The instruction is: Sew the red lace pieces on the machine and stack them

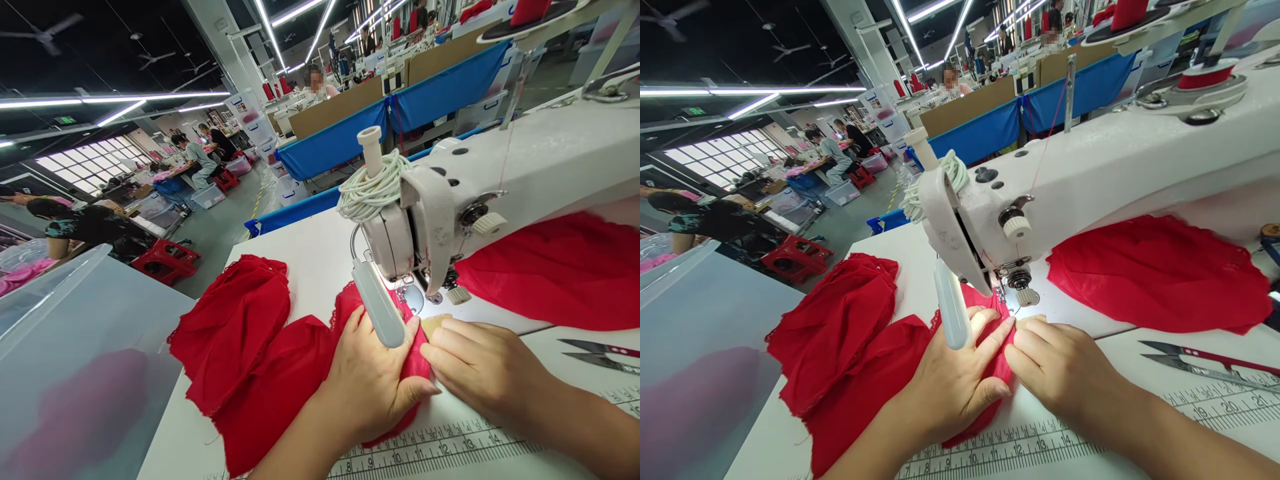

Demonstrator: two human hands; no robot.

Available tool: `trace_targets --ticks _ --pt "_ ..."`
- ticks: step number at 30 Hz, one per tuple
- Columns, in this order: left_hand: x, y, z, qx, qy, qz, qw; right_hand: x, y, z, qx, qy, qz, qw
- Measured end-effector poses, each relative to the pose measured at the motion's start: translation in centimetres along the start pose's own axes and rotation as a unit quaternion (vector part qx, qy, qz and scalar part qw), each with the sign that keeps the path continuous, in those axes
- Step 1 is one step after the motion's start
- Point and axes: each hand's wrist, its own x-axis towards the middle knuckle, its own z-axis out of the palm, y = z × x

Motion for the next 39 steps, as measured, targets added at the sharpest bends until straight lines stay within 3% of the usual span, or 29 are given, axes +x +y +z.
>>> trace_targets --ticks 7,33,39 --pt "-0.1 0.1 0.2 0.012 0.004 0.000 1.000 0.2 0.0 0.0 -0.004 0.014 -0.001 1.000" --pt "-0.3 -0.3 0.9 0.056 0.039 0.001 0.998 -0.4 0.2 0.5 -0.028 -0.038 0.035 0.998" --pt "0.2 -0.3 -0.2 0.009 0.059 0.025 0.998 -0.5 0.2 0.4 -0.013 -0.043 0.027 0.999"
